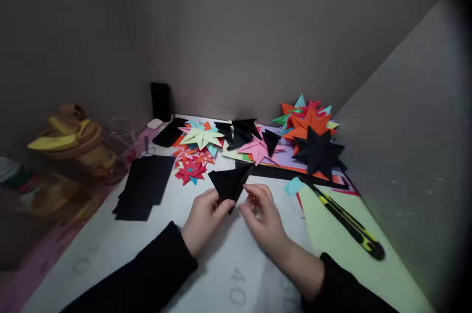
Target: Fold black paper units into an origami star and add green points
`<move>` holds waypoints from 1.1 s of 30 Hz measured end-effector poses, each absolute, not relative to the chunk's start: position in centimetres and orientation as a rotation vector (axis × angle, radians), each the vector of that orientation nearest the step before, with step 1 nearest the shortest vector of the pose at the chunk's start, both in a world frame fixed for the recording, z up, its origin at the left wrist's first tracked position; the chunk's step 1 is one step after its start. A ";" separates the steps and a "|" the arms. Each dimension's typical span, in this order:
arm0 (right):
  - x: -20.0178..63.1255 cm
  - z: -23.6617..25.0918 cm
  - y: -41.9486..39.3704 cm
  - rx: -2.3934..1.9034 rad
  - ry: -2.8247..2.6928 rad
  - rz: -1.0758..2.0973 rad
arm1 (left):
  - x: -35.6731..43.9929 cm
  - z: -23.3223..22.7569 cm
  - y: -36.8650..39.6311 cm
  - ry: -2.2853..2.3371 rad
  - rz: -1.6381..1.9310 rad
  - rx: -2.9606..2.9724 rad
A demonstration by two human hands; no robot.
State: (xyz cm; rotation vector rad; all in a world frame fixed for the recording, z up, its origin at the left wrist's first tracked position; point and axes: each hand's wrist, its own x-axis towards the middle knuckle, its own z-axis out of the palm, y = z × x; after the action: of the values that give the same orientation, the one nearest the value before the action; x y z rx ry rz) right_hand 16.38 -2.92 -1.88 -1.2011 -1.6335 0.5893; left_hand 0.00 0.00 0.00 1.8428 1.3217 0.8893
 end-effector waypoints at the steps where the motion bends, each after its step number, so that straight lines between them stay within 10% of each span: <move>1: 16.3 -1.9 -3.0 -1.211 -1.612 0.598 | -0.2 0.0 -0.1 1.295 0.901 1.877; 33: 16.0 -2.3 -3.4 -1.100 -1.740 0.488 | 0.0 -0.7 0.3 1.224 1.095 1.236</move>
State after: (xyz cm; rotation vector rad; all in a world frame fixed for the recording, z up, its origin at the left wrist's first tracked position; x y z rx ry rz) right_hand 16.01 -3.44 -2.29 -1.1002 -1.7398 0.4876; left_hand -0.05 0.26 -0.74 1.2358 1.2242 1.0950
